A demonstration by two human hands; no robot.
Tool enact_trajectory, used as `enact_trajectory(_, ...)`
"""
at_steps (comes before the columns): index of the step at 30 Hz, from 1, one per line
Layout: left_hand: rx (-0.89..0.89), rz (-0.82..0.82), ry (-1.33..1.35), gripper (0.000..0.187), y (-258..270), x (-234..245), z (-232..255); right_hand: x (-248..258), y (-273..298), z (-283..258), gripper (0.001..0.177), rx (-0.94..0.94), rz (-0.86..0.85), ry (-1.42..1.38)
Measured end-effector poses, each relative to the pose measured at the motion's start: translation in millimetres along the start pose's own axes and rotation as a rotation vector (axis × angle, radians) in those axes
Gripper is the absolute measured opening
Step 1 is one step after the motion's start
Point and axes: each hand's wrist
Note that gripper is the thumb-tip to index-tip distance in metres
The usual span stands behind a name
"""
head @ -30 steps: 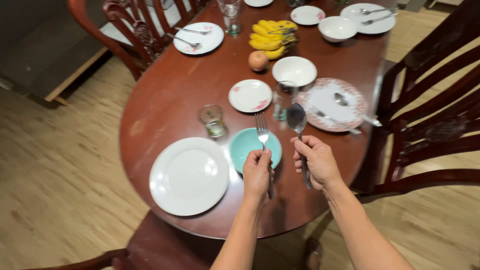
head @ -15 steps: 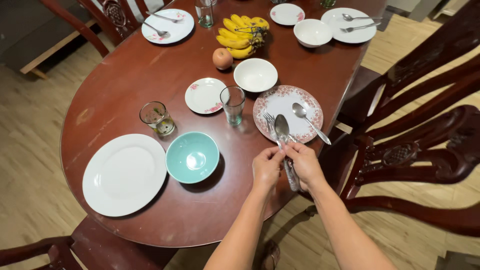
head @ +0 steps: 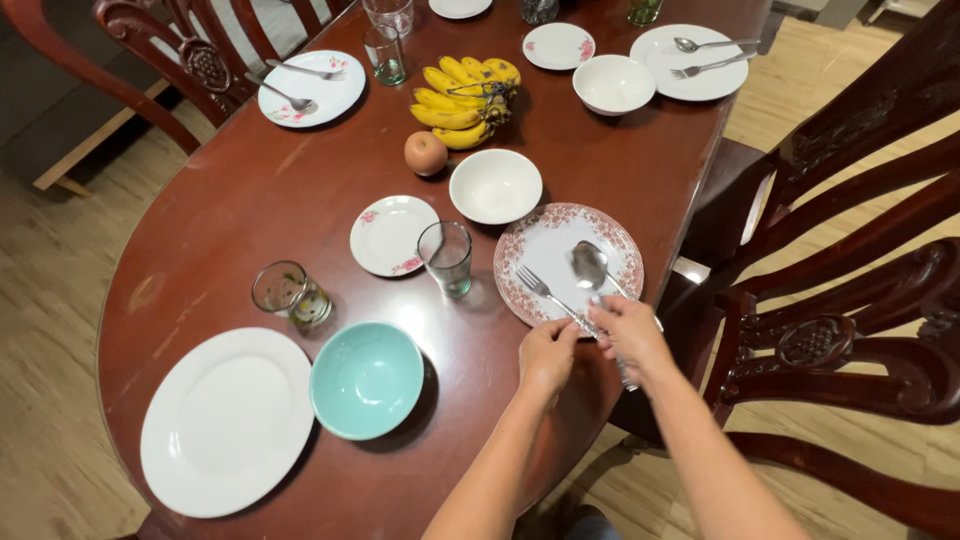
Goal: The person clears a dining table by gathering cutlery, plates, and bowls. They pick up forks, spoons, and knives, then stack plates and bowls together, moving them around the table to consolidate the items.
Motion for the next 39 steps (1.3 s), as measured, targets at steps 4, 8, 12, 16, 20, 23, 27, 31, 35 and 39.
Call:
enact_trajectory(4,0.001,0.054,-0.349,0.033,-29,0,-3,22,-27,-19,0.038,0.150,0.223,0.599)
enact_trajectory(8,0.073,0.053,-0.629,0.036,-46,-12,-2,25,-50,-28,0.043,0.067,0.191,0.930)
enact_trajectory(12,0.173,0.060,-0.703,0.039,-63,-26,9,30,-59,-30,0.046,0.140,0.120,1.001)
enact_trajectory(16,0.212,0.079,-0.697,0.043,-74,-34,16,37,-64,-30,0.057,0.108,0.113,1.012)
enact_trajectory(20,0.271,0.104,-0.677,0.042,-80,-38,18,44,-69,-28,0.060,0.051,0.089,0.952)
enact_trajectory(23,0.324,0.106,-0.665,0.041,-83,-42,19,50,-70,-24,0.062,0.014,0.080,0.914)
enact_trajectory(27,0.347,0.114,-0.637,0.040,-85,-44,17,54,-77,-18,0.063,-0.032,0.084,0.885)
enact_trajectory(31,0.364,0.124,-0.597,0.035,-87,-46,8,59,-84,-6,0.048,-0.084,0.026,0.688)
enact_trajectory(35,0.303,0.187,-0.440,0.022,-86,-49,-5,65,-88,2,0.025,-0.128,-0.115,0.381)
enact_trajectory(39,0.262,0.078,0.200,0.013,-80,-51,-4,61,-76,-6,0.014,-0.188,-0.190,0.091)
Point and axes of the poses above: each hand's wrist, its own y-axis away from the middle knuckle, its own x-axis out of the back of the hand, z = x × y, and after that the axes turned 3 degrees about -y, right-handed
